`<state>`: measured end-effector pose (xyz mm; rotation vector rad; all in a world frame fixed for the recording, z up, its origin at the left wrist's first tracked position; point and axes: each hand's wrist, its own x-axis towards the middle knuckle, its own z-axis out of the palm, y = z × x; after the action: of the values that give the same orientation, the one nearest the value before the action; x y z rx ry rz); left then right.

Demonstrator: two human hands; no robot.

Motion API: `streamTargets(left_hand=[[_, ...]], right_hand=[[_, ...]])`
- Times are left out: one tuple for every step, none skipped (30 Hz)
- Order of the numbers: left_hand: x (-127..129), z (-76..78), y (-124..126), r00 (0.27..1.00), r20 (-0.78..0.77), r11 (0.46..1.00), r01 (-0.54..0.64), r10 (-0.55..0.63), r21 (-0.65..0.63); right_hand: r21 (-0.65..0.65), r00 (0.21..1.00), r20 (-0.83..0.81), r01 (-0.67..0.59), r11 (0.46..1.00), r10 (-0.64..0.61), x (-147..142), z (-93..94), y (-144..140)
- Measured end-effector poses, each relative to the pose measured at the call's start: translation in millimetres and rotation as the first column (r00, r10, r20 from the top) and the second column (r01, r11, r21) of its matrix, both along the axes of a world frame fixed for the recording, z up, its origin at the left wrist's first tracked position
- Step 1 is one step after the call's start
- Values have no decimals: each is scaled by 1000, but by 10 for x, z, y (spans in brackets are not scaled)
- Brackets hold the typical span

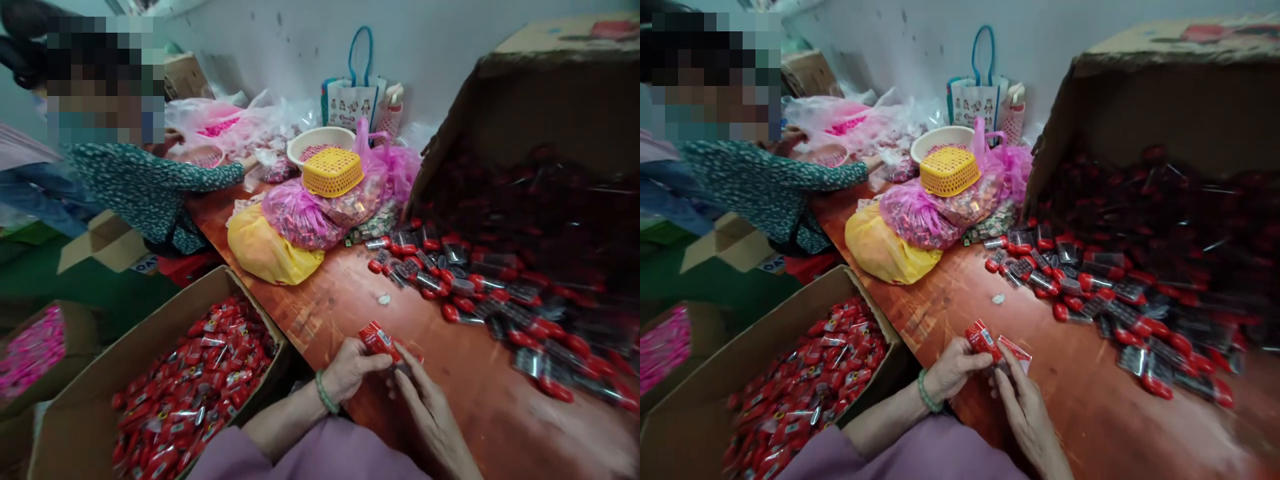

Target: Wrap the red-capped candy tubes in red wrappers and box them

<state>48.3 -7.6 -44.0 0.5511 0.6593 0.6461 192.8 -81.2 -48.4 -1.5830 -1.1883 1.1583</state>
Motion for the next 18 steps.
streamTargets(left_hand=[[1, 1, 6, 1000, 11, 1000, -1, 1, -10], [3, -1, 10, 1000, 20, 1000, -17, 17, -25], [8, -8, 12, 998, 23, 998, -50, 51, -40], [16, -18, 9, 996, 22, 995, -87, 88, -53], [26, -29, 3, 993, 21, 991, -115, 116, -64], [39, -40, -5, 991, 21, 989, -129, 131, -72], [54, -51, -15, 992, 22, 989, -125, 127, -78], [69, -61, -25, 994, 25, 991, -105, 108, -83], [83, -70, -33, 996, 24, 993, -84, 86, -88], [94, -79, -39, 997, 13, 993, -79, 81, -90], [101, -86, -43, 997, -6, 992, -83, 83, -89], [104, -93, -43, 996, -24, 993, -84, 82, -85], [100, -96, -41, 997, -39, 994, -73, 70, -80], [91, -96, -37, 997, -53, 996, -61, 57, -72], [75, -91, -32, 997, -67, 997, -52, 48, -62], [54, -80, -26, 996, -80, 998, -48, 44, -48], [30, -64, -20, 995, -93, 999, -44, 41, -29], [3, -45, -13, 994, -105, 999, -43, 42, -8]], right_hand=[[-12, 1000, -4, 22, 1000, -22, 0, -23, 1], [-28, 999, -14, 49, 998, -50, -2, -46, -1], [-45, 996, -28, 82, 996, -83, -5, -67, -6], [-59, 992, -43, 112, 992, -115, -8, -83, -12], [-69, 988, -57, 136, 988, -141, -11, -93, -20], [-74, 985, -70, 151, 986, -156, -12, -95, -27], [-72, 983, -79, 162, 984, -168, -11, -91, -33], [-66, 980, -82, 176, 982, -181, -8, -82, -38], [-65, 978, -82, 185, 981, -190, -2, -70, -42], [-68, 977, -79, 191, 979, -196, 5, -59, -45], [-74, 977, -76, 194, 978, -199, 12, -53, -47], [-81, 976, -77, 195, 977, -201, 18, -52, -48], [-88, 976, -84, 194, 977, -201, 20, -56, -50], [-96, 975, -94, 194, 976, -203, 17, -63, -51], [-103, 973, -107, 195, 975, -206, 8, -70, -53], [-109, 970, -118, 202, 973, -214, -9, -72, -54], [-120, 967, -127, 207, 971, -222, -33, -65, -54], [-131, 963, -133, 217, 967, -234, -65, -48, -53]])
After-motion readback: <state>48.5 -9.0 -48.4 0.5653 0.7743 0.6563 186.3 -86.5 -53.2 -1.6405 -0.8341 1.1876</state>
